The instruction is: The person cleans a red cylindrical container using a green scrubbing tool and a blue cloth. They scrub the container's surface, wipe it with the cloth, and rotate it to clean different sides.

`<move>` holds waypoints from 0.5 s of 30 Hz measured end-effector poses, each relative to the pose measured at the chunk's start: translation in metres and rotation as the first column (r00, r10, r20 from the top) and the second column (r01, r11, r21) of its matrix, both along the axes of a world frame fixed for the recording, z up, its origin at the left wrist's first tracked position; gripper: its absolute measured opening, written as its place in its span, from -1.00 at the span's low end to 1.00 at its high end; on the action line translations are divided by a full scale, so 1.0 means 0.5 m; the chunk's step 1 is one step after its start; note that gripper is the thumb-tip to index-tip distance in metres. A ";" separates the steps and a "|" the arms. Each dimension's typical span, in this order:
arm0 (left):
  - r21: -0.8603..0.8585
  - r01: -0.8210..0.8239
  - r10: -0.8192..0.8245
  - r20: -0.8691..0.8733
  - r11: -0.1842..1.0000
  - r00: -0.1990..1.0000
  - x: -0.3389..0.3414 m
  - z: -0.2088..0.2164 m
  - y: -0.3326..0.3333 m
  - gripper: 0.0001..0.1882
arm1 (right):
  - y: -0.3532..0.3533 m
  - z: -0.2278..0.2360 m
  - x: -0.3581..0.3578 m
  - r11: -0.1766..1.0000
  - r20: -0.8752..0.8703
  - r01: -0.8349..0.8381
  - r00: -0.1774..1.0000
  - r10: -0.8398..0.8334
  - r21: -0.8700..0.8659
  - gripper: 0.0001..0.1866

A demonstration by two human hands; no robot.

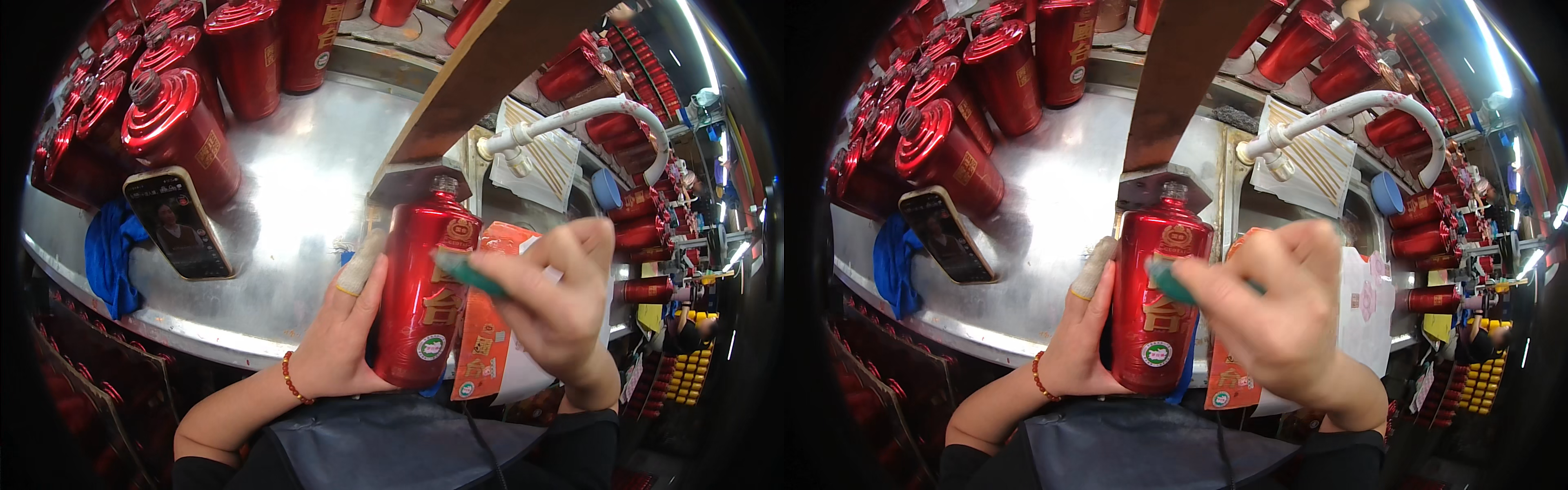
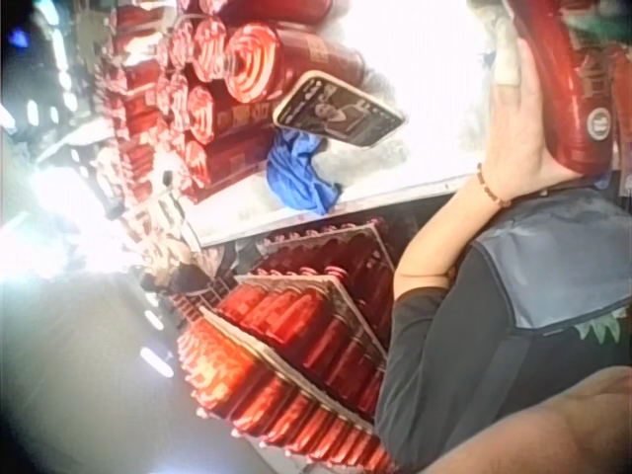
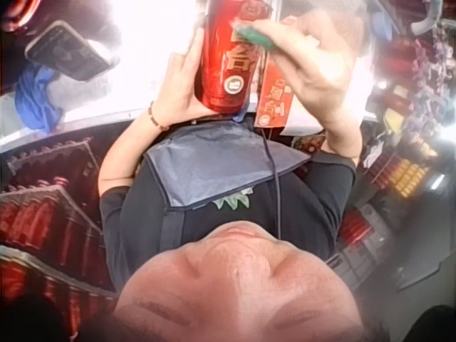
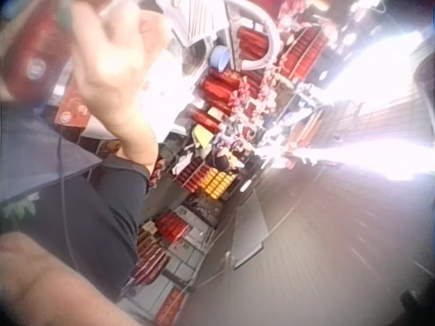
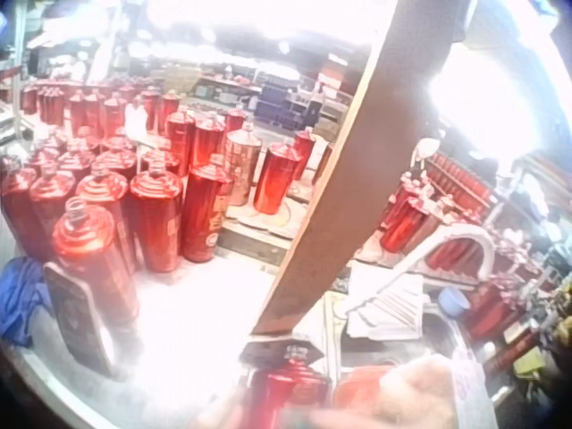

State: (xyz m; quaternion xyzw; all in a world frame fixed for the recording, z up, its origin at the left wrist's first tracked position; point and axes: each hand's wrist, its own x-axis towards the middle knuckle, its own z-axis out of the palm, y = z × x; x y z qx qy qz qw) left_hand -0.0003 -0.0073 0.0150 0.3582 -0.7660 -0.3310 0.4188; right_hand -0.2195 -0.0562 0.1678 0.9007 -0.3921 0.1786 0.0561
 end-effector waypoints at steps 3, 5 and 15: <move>-0.003 0.006 -0.006 -0.010 1.000 1.000 -0.001 -0.004 -0.003 0.40 | 0.006 0.004 -0.013 0.998 0.045 0.017 0.999 -0.019 0.057 -0.57; 0.010 0.023 -0.023 -0.005 1.000 1.000 0.000 -0.003 -0.004 0.41 | 0.002 -0.010 -0.027 0.993 0.112 0.039 0.992 -0.051 0.108 -0.58; -0.001 0.016 -0.016 0.030 1.000 0.999 0.000 0.002 -0.005 0.44 | 0.014 -0.072 -0.066 0.984 0.288 0.142 0.943 -0.168 0.107 -0.62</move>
